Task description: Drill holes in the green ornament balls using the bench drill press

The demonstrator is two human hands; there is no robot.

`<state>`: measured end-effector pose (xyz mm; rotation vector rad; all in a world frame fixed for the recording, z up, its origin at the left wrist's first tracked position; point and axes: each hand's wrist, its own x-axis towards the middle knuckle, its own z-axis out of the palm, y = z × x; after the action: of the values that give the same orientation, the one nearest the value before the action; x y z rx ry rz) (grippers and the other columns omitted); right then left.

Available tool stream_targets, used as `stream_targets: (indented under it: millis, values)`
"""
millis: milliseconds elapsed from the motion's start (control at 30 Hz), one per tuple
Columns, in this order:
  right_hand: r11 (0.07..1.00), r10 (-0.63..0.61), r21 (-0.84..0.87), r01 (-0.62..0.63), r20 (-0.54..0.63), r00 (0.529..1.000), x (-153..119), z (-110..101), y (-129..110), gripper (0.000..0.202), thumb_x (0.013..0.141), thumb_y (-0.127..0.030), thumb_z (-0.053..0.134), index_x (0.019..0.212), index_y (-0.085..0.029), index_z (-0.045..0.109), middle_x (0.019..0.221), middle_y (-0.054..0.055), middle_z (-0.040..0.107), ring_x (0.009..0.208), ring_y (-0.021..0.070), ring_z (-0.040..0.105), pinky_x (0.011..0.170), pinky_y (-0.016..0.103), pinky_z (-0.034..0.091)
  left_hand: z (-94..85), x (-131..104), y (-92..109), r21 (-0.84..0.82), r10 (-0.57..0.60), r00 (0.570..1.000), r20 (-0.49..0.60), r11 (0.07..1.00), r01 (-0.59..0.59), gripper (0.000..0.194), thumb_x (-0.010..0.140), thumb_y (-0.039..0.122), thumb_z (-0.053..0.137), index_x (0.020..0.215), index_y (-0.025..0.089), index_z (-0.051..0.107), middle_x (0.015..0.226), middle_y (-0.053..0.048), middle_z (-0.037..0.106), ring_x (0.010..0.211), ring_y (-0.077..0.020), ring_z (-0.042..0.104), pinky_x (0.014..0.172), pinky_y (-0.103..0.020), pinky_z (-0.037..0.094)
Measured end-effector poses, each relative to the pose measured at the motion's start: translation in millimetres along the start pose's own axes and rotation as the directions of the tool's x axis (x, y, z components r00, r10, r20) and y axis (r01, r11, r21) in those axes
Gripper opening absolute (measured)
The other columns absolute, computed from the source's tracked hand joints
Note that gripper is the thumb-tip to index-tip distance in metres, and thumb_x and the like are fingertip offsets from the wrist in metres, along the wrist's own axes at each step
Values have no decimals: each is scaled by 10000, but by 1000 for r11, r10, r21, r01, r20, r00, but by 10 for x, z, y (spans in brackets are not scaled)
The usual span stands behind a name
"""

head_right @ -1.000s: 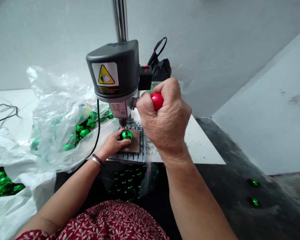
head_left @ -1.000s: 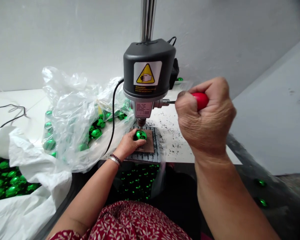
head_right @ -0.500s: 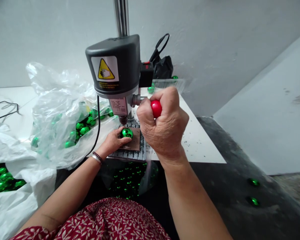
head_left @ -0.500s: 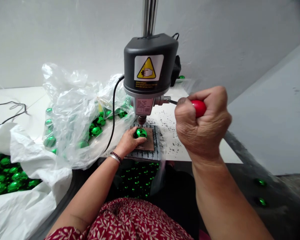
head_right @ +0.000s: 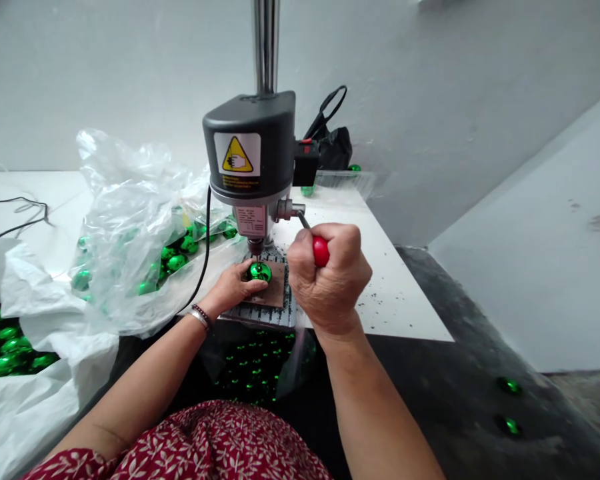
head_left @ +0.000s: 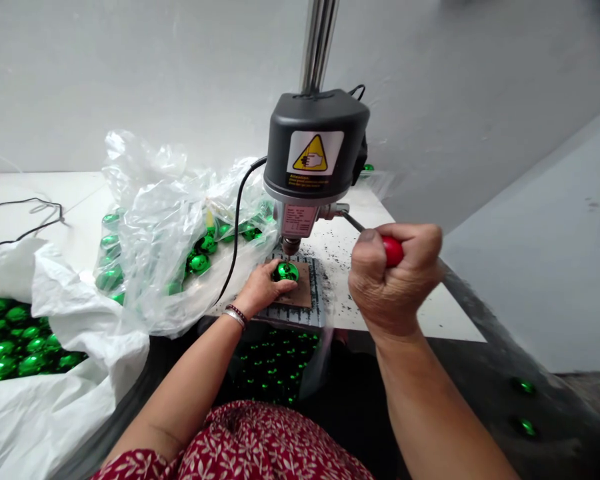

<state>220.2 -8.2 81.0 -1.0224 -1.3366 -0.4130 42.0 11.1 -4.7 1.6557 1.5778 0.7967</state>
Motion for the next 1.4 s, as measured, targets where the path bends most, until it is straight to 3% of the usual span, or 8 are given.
stream_targets:
  millis: [433, 767, 1000, 1067, 1133, 1200, 1267, 1400]
  values:
    - [997, -64, 33, 64, -4, 998, -222, -12, 6, 214, 988, -352, 507, 855, -185, 518, 697, -25, 573, 615, 58, 543, 587, 201, 421, 9, 16, 8, -23, -13, 1000, 6, 1000, 13, 543, 756, 273, 833, 1279, 178, 723, 1202, -84, 783, 1121, -257, 697, 1045, -374, 525]
    - [982, 186, -46, -182, 131, 974, 676, 190, -60, 292, 958, -410, 519, 852, -138, 524, 709, -42, 467, 630, 33, 393, 650, 192, 342, -36, -212, 49, 2, 4, 1000, -19, 1000, -4, 467, 757, 316, 791, 1194, 181, 694, 972, -16, 751, 891, -206, 671, 844, -314, 535]
    - [956, 288, -110, -272, 182, 940, 719, 143, -125, 264, 948, -390, 545, 884, -135, 538, 725, -38, 500, 638, 35, 406, 678, 220, 346, -420, -712, -8, -14, 96, 950, 297, 995, -97, 699, 742, 373, 865, 1376, 159, 665, 1068, -62, 772, 835, -180, 669, 806, -299, 559]
    - [940, 334, -144, -310, 185, 924, 735, 139, -150, 224, 915, -353, 572, 854, -143, 527, 719, -31, 512, 637, 40, 418, 685, 238, 358, -557, -826, -40, 37, 132, 972, 195, 989, -141, 652, 796, 406, 835, 1375, 155, 672, 1047, -73, 774, 750, -157, 647, 767, -296, 569]
    - [931, 354, -163, -326, 187, 916, 751, 139, -163, 223, 894, -361, 570, 835, -152, 522, 731, -17, 531, 642, 49, 432, 690, 257, 372, -732, -918, -95, 127, 209, 974, -85, 972, -197, 468, 895, 409, 735, 1302, 179, 712, 1059, -84, 770, 736, -151, 645, 792, -308, 582]
    - [928, 359, -174, -328, 189, 914, 754, 139, -160, 240, 882, -392, 549, 833, -158, 531, 758, 2, 554, 656, 60, 446, 696, 273, 383, -957, -979, -182, 275, 266, 842, -469, 950, -147, 393, 941, 401, 669, 1278, 203, 711, 1137, -110, 752, 852, -186, 682, 908, -361, 585]
    - [924, 367, -188, -334, 181, 913, 742, 142, -141, 256, 867, -414, 535, 836, -160, 544, 791, 22, 568, 679, 68, 450, 710, 288, 383, -1227, -998, -313, 371, 247, 629, -737, 926, 70, 578, 875, 418, 745, 1400, 207, 625, 1330, -167, 681, 1159, -287, 666, 1092, -473, 517]
    - [913, 387, -208, -350, 174, 905, 710, 148, -82, 306, 829, -473, 531, 862, -172, 575, 832, 44, 584, 690, 77, 438, 716, 300, 355, -1831, -898, -697, 268, -92, 555, -826, 802, 533, 1199, 669, 539, 892, 1647, 217, 277, 1655, -267, 357, 1542, -488, 345, 1207, -681, 343]
